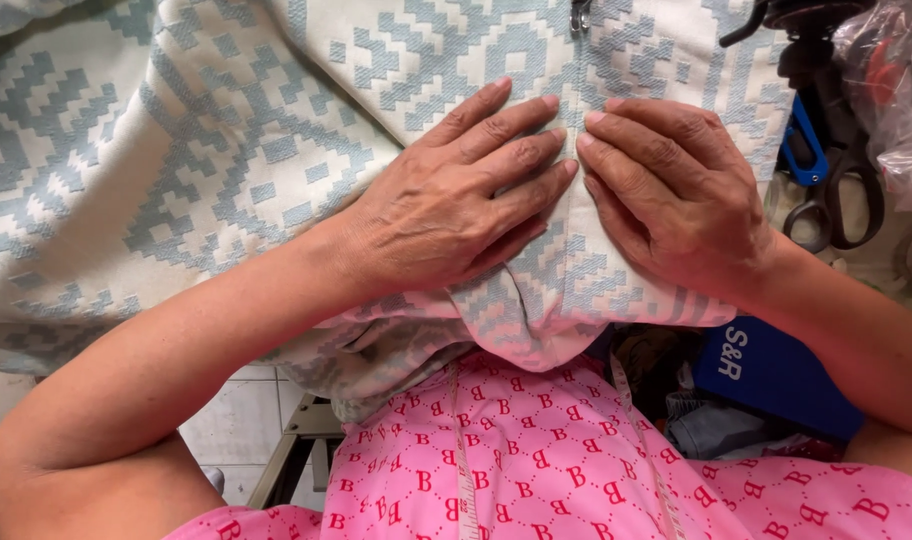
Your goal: Preparing and aligning fabric for sewing a curtain, including trimming loose threads with nippers.
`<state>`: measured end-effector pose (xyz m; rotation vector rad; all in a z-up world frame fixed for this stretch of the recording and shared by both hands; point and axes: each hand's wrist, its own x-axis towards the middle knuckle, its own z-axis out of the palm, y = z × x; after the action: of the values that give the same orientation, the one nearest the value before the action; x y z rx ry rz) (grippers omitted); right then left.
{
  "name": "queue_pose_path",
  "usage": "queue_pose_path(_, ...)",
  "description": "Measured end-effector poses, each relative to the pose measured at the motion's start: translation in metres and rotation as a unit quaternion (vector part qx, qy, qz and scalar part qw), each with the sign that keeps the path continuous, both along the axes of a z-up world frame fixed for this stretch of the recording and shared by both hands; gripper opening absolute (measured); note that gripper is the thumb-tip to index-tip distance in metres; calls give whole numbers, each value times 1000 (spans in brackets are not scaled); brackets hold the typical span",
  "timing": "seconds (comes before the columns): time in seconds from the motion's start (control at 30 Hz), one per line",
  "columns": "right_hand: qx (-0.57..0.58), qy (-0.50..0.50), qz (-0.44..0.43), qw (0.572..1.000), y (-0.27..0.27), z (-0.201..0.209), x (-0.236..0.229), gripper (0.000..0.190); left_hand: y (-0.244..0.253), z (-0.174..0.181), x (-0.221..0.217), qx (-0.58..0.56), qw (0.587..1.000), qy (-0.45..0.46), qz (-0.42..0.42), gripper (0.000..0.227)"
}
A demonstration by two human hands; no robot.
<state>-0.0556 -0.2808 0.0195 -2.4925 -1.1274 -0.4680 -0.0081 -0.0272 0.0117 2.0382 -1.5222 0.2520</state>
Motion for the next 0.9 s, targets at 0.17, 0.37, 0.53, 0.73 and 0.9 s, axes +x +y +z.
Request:
queue_pose_path(0.17, 9, 2, 8, 1000, 0, 0, 7, 15, 1, -1, 9, -10, 1000, -9, -3, 26)
queue_pose_path(0.37, 1, 3, 13, 1000, -3, -2, 15, 14, 2, -6, 15, -16, 1000, 0, -6, 26)
queue_pose_path(0.53, -7, 0, 11, 1000, -6, -3, 22, 15, 0, -9, 20, -18, 1000, 9, -7, 27)
queue_pose_path(0.73, -2, -4, 18, 1000, -9, -6, 32, 14, 0, -14, 27, -14, 1000, 21, -5, 31)
queue_pose_path(0.9, 1, -3, 33, 999, -10, -6, 41, 12, 0, -11, 36, -16, 1000, 10, -2, 28)
